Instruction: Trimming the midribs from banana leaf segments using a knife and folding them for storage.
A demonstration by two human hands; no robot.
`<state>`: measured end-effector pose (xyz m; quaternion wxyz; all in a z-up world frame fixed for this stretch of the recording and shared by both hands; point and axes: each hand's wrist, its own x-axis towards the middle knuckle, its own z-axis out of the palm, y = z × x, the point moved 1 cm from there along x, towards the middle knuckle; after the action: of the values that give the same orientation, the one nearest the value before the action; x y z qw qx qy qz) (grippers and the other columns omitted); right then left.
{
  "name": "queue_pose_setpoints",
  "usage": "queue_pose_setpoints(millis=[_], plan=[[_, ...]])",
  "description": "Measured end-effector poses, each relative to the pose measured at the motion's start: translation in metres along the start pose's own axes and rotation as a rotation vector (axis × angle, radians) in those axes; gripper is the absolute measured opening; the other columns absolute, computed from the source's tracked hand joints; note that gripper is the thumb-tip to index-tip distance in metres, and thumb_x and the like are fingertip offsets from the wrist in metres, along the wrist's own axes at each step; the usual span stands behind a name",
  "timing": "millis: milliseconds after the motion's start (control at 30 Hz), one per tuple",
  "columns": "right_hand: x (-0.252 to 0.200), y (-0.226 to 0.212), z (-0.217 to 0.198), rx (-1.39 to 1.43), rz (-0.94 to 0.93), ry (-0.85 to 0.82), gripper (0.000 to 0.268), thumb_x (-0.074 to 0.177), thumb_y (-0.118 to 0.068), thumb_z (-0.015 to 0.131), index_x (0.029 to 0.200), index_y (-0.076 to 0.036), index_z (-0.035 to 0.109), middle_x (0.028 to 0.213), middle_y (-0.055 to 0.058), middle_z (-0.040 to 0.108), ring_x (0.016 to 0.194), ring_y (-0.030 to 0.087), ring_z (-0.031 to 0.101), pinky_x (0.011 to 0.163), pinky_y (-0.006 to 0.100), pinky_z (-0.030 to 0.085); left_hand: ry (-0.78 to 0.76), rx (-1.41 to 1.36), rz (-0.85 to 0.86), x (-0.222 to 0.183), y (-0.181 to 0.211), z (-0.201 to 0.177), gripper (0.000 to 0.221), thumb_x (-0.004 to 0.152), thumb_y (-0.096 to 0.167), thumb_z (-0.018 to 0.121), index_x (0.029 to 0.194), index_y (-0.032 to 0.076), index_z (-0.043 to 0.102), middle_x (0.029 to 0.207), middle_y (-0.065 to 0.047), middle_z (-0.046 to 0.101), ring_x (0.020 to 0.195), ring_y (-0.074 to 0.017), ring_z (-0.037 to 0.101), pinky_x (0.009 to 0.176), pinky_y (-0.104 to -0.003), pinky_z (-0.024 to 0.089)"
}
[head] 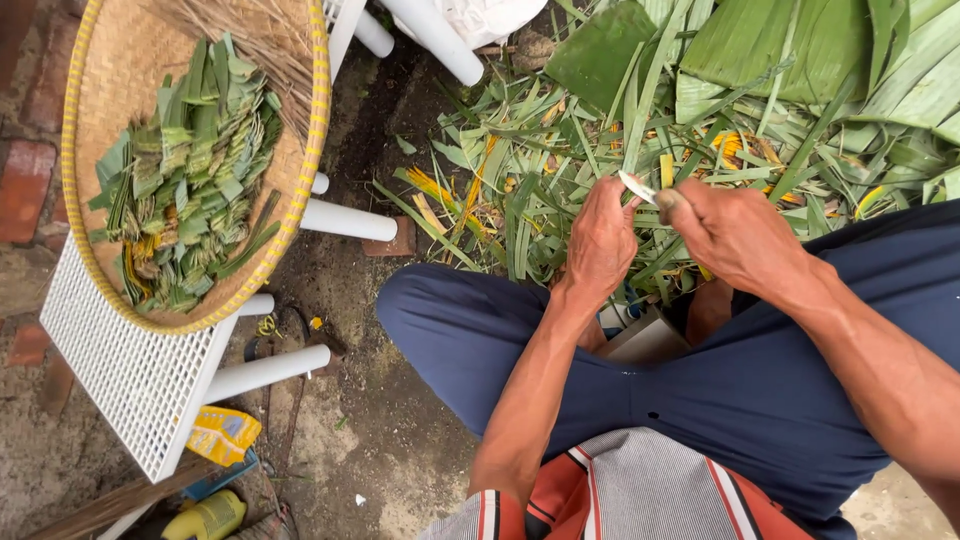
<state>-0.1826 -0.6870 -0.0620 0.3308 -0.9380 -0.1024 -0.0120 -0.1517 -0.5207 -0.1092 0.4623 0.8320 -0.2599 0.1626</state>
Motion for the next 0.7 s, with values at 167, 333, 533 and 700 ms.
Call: queue_pose_setpoints(millis=[167,333,533,700], plan=[[-0.001,-0.007,-0.005,0.146,0.028,0.003,0.028,0.107,-0.015,0.051,0.088,0.0,0.066,0.054,0.011,0.054,0.042,0.023,0.042,0.045,0.039,0.036,-0.009,-0.018,-0.006,-0.003,0.0,-0.001,0.029,0.094,-0.009,0.061,0.119,0.002,0.053,0.096,-0.01,0.057,0.083,-0.0247,0.059,0.081,-0.039,0.052],[-0.005,-0.004,-0.001,0.299,0.008,0.114,0.029,0.113,-0.011,0.049,0.092,-0.001,0.066,0.061,0.005,0.053,0.044,0.015,0.039,0.042,0.033,0.033,-0.029,-0.029,0.001,-0.007,-0.002,0.002,0.031,0.091,-0.013,0.059,0.116,0.004,0.051,0.094,-0.008,0.055,0.083,-0.0224,0.057,0.083,-0.038,0.051],[-0.002,0.001,0.002,0.394,0.122,0.028,0.03,0.11,-0.015,0.05,0.095,0.0,0.071,0.063,0.006,0.058,0.048,0.015,0.044,0.044,0.031,0.038,-0.025,-0.017,0.022,-0.005,-0.001,0.002,0.029,0.096,-0.01,0.061,0.121,0.001,0.052,0.094,-0.01,0.055,0.08,-0.0221,0.056,0.08,-0.038,0.051],[0.003,0.02,0.007,0.894,0.512,-0.103,0.038,0.102,-0.036,0.064,0.092,0.0,0.07,0.063,0.009,0.059,0.041,0.009,0.037,0.033,0.025,0.027,-0.085,0.053,0.1,-0.007,-0.001,-0.002,0.047,0.089,-0.014,0.058,0.133,0.0,0.048,0.102,-0.013,0.062,0.092,-0.0254,0.061,0.095,-0.038,0.049]])
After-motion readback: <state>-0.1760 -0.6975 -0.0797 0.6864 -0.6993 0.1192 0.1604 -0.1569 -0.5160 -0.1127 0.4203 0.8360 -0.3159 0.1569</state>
